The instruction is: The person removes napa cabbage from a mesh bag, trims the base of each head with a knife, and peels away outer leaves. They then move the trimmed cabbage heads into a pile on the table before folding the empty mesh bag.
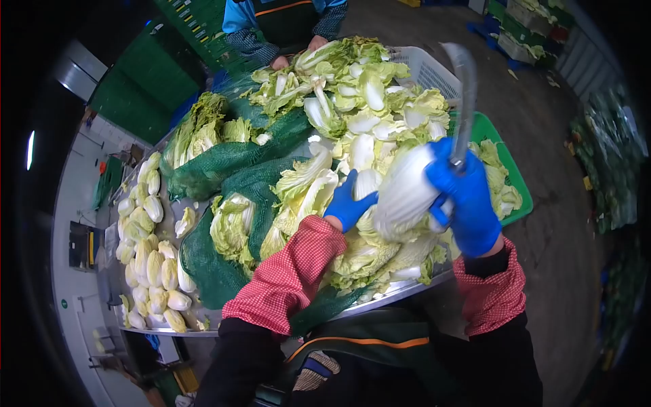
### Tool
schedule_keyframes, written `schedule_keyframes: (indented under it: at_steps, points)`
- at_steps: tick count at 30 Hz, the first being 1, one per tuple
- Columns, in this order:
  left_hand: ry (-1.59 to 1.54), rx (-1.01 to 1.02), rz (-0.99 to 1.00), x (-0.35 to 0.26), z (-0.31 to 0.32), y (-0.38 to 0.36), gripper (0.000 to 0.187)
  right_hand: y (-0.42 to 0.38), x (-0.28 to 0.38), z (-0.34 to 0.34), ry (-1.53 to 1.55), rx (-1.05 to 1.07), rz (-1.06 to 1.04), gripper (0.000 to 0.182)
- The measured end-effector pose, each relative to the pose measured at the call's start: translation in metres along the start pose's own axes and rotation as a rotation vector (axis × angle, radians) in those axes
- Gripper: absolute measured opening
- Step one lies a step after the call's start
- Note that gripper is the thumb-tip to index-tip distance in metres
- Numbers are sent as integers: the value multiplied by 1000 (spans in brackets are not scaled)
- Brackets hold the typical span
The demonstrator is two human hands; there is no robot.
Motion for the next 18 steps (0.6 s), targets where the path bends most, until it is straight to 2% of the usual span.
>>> schedule_keyframes:
  at_steps: [1, 3, 5, 7, 8, 9, 11, 13, 16, 17, 18]
  points:
    - [-35, 26, -47, -9, -4, -9, 104, 14, 5, -13, 103, -6, -83, 18]
    - [-104, 79, -146, -12, -15, -25, 106, 39, 23, -42, 213, -153, -171, 15]
    - [-206, 133, -260, 5, -22, -29, 104, 58, 35, -62, 77, -312, -301, 19]
    - [-250, 127, -300, -4, -36, -38, 100, 82, 27, -86, -260, -369, -359, 28]
    - [-436, 214, -468, 6, -44, -53, 90, 82, -2, -86, -648, -427, -610, 36]
    - [-392, 194, -434, -10, -55, -60, 80, 74, -39, -77, -1045, -469, -851, 46]
    - [-544, 273, -531, 12, -50, -68, 74, 60, -113, -56, -992, -93, -268, 65]
    - [-533, 279, -555, 19, -53, -71, 71, 37, -143, -31, -1044, 93, 30, 72]
    - [-651, 319, -558, 9, -52, -70, 68, 50, -194, -30, -1091, 70, -221, 74]
    - [-712, 336, -553, 4, -51, -67, 68, 55, -203, -32, -1023, 109, -103, 74]
    - [-829, 283, -678, 7, -47, -62, 68, 53, -193, -25, -955, 150, 19, 73]
Point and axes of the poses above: each hand's wrist, its own y-axis towards the middle knuckle, its own z-axis out of the palm, x = y × z, the point moved 6 cm from there along y, towards the middle knuckle, and after that the axes turned 15 degrees about -x, right-handed, at the moved point
